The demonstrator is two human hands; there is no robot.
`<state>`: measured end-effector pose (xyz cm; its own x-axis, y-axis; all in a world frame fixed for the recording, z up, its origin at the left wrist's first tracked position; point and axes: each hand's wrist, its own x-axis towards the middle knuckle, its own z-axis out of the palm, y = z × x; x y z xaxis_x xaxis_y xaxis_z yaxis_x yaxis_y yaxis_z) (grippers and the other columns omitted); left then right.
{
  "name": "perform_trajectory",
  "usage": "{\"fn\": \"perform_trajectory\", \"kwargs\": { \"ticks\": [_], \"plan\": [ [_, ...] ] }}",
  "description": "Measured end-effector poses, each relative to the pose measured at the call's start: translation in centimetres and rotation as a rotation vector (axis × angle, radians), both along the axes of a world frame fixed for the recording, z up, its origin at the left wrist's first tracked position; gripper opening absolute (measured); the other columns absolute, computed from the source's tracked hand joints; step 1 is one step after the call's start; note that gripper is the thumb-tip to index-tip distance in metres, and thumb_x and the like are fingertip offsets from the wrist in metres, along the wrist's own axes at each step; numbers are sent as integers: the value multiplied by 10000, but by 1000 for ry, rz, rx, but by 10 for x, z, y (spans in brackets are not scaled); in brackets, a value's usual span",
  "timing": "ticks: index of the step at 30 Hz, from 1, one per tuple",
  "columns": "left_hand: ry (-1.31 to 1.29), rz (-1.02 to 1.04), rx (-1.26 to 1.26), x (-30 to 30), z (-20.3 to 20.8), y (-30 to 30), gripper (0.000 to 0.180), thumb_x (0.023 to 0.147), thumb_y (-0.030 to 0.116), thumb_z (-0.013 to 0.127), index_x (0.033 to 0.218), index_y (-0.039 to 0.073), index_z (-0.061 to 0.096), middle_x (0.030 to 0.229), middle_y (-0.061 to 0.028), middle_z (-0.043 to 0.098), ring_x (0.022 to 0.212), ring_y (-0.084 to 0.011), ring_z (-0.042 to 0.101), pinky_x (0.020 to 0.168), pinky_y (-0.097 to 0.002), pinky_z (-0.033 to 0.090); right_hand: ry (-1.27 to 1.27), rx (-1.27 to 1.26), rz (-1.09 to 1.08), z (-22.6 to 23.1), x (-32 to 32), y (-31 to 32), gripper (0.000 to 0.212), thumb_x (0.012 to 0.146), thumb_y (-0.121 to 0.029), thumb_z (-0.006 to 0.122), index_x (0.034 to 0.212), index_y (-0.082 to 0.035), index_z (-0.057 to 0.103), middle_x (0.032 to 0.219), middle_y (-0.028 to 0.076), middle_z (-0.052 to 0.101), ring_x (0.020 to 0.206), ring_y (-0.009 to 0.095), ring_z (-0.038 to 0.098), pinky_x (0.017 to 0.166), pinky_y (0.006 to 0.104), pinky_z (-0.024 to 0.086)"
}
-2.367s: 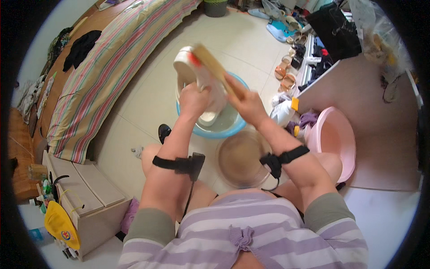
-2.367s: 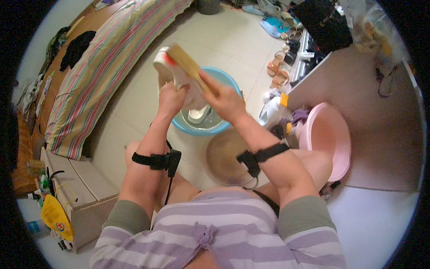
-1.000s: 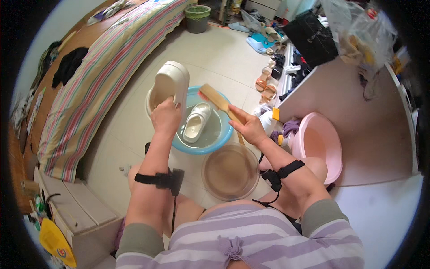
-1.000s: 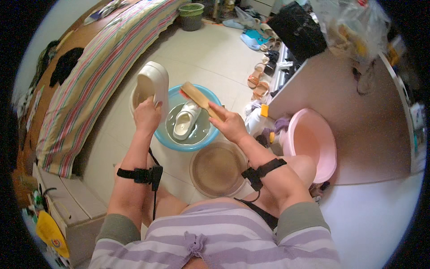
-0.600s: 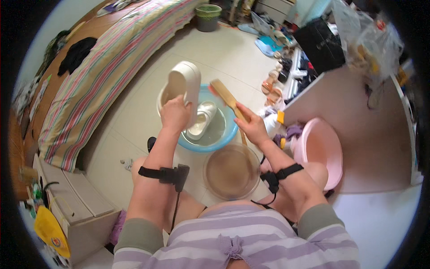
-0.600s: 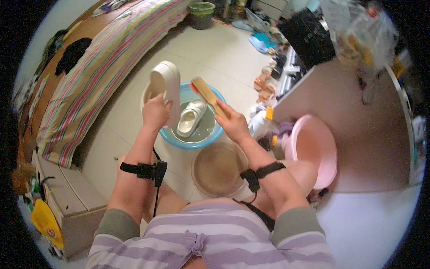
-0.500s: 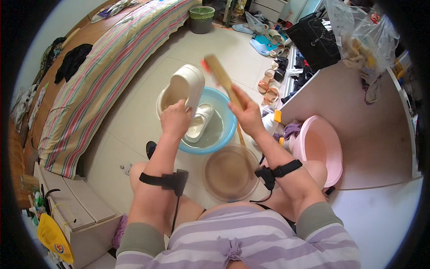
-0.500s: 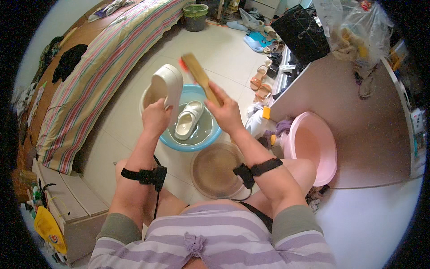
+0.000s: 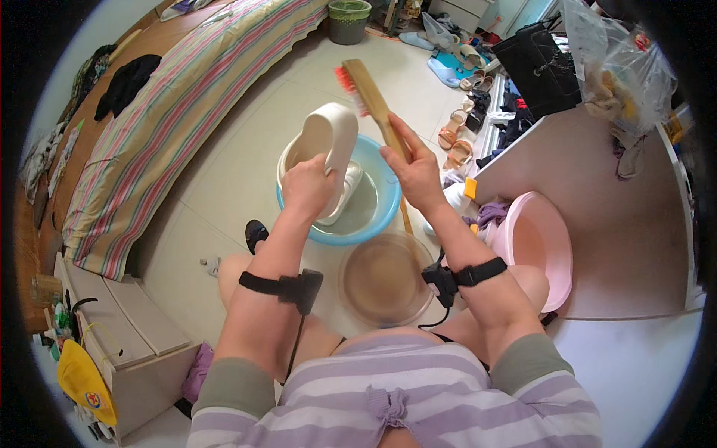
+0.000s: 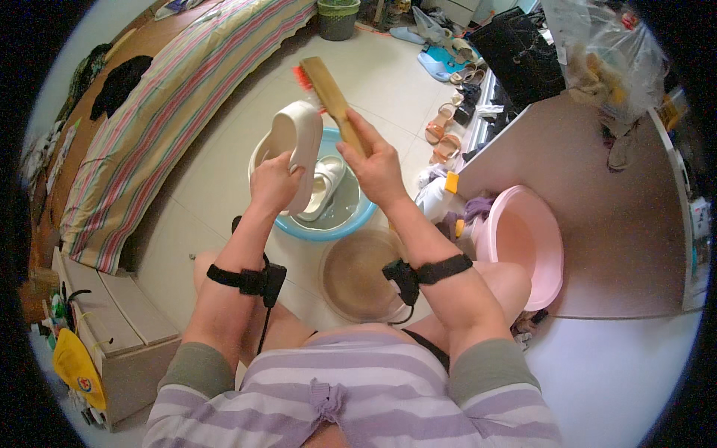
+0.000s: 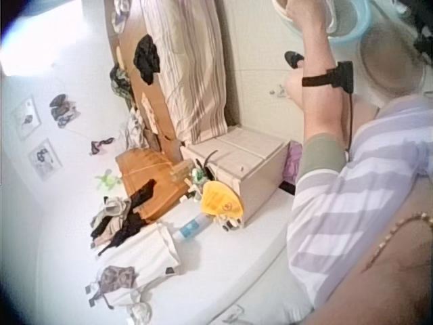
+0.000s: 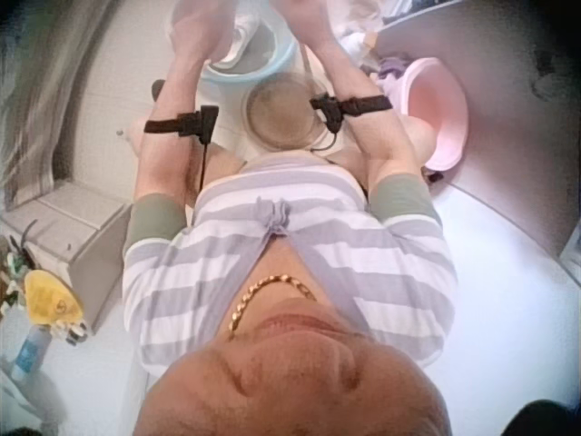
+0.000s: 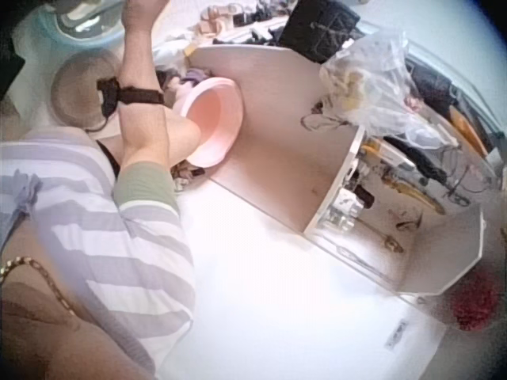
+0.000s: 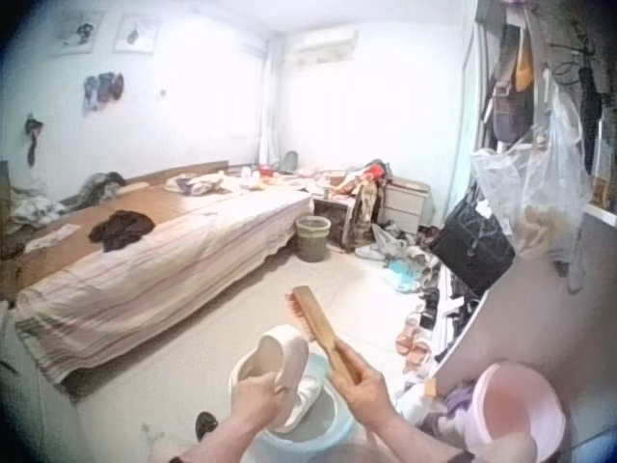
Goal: Scrubbing and washing a pair of white sandals in a bucket of water with a brush and sponge.
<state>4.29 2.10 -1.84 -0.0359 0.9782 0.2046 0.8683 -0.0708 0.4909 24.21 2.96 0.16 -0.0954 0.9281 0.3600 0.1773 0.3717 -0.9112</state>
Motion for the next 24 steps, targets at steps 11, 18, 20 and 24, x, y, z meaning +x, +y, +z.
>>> {"fn": "perform_trajectory", "kwargs": {
  "ticks": [11,18,20,24],
  "plan": [
    [-125,94,85,-2,1,10,263,789,296,626,869,45,626,826,-216,661,797,-385,643,730,-491,496,27,-31,-100,2,0,3,555,815,-194,678,1325,-57,509,1245,160,596,1135,232,589,962,318,449],
    [-65,97,20,-9,7,13,295,785,314,633,949,69,653,844,-199,667,848,-373,638,765,-466,500,-351,-141,69,-41,38,-8,554,834,-233,649,1357,-151,489,1264,165,578,1157,236,573,967,312,436],
    [-121,144,40,-10,12,11,306,788,332,624,958,81,659,862,-189,670,864,-360,639,766,-465,499,-423,-240,67,-33,34,-8,559,839,-220,646,1363,-122,478,1279,167,569,1163,224,567,973,310,430],
    [-93,72,18,-3,-5,11,321,793,344,614,976,84,660,870,-184,670,854,-359,641,763,-466,496,183,-62,63,16,2,1,562,853,-183,634,1359,-20,452,1295,176,556,1174,173,535,974,293,417]
  ]
}}
